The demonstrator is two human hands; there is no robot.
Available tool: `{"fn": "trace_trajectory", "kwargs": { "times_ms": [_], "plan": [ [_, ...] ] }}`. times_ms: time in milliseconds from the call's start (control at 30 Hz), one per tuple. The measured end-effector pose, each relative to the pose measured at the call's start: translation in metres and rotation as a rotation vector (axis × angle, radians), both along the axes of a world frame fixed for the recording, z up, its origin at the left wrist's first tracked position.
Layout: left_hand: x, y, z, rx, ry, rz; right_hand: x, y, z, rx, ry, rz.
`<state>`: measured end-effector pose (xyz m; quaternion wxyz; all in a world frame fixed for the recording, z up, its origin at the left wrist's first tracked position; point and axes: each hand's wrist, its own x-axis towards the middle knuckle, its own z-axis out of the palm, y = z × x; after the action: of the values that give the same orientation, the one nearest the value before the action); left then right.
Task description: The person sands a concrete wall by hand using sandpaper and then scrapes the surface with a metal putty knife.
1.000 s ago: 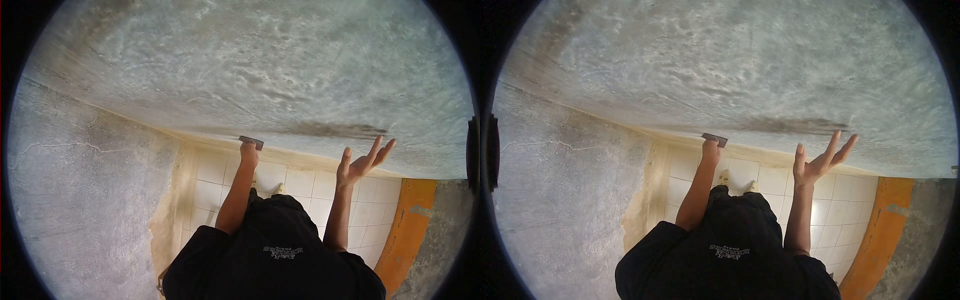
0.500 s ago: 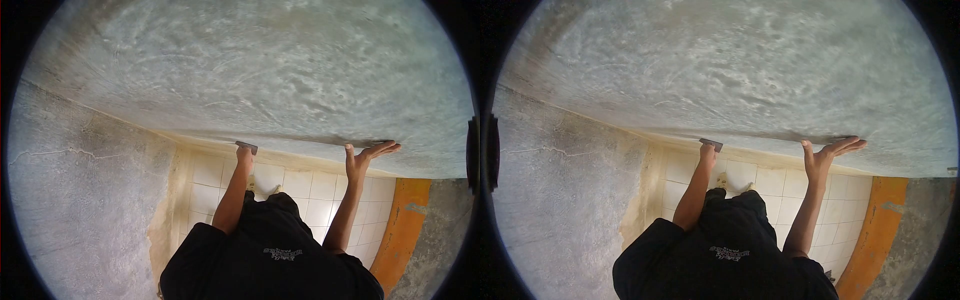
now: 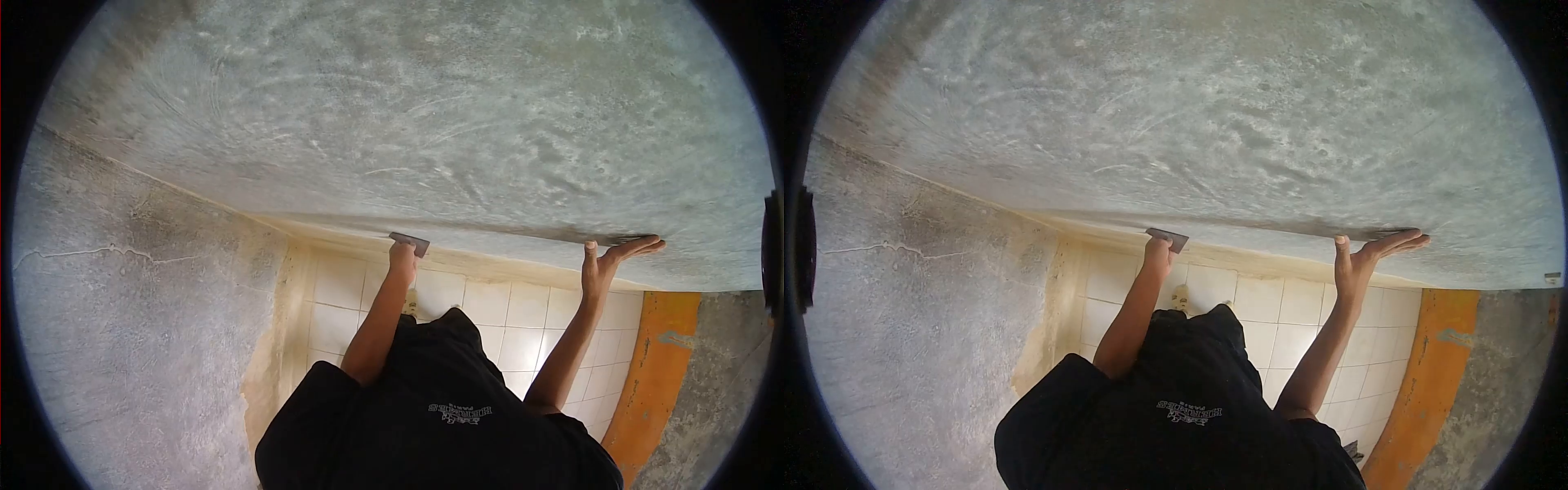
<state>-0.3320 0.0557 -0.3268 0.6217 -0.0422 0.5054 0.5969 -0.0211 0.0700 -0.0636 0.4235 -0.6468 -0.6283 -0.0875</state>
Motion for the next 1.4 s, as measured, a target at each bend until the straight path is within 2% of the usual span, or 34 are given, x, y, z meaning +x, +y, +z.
{"fn": "trace_trajectory", "kwargs": {
  "times_ms": [100, 200, 267, 400, 500, 600, 700, 800, 867, 1000, 1100, 1167, 1300, 1400],
  "plan": [
    [0.002, -0.009, 0.046, 0.144, -0.026, -0.027, -0.004, 0.0, 0.0, 0.009, 0.031, 0.007],
    [0.0, -0.001, 0.063, 0.083, -0.016, -0.01, -0.009, 0.002, -0.002, 0.033, 0.062, -0.025],
    [-0.001, 0.001, 0.036, 0.133, -0.03, -0.008, -0.008, 0.004, -0.004, 0.038, 0.05, -0.048],
    [-0.009, -0.003, 0.022, 0.236, -0.119, -0.016, -0.009, 0.004, -0.005, 0.048, 0.046, -0.053],
    [-0.007, -0.008, 0.096, 0.12, -0.05, -0.011, -0.014, 0.003, 0.0, 0.066, 0.064, -0.022],
    [-0.003, -0.016, 0.147, 0.316, -0.143, -0.018, -0.015, 0.002, 0.001, 0.061, 0.091, -0.014],
    [0.002, -0.017, 0.173, 0.397, -0.15, 0.027, -0.013, 0.005, -0.001, 0.075, 0.082, -0.019],
    [-0.004, -0.002, 0.12, 0.276, -0.189, -0.037, -0.01, 0.006, -0.004, 0.103, 0.05, -0.04],
    [0.0, -0.001, 0.112, 0.221, -0.157, -0.047, -0.009, 0.008, -0.006, 0.122, 0.028, -0.049],
    [0.004, -0.012, 0.124, 0.218, -0.033, -0.066, -0.007, 0.009, -0.008, 0.152, -0.011, -0.08],
    [0.022, -0.027, 0.188, 0.341, 0.082, 0.072, -0.003, 0.007, -0.01, 0.139, -0.006, -0.08],
    [0.028, -0.03, 0.202, 0.35, 0.072, 0.081, -0.001, 0.007, -0.011, 0.101, 0.027, -0.046],
    [0.032, -0.027, 0.202, 0.362, 0.113, 0.085, -0.004, 0.007, -0.01, 0.08, 0.075, -0.028],
    [0.022, -0.021, 0.163, 0.205, 0.154, 0.035, -0.005, 0.006, -0.008, 0.085, 0.074, -0.019]
  ]
}}
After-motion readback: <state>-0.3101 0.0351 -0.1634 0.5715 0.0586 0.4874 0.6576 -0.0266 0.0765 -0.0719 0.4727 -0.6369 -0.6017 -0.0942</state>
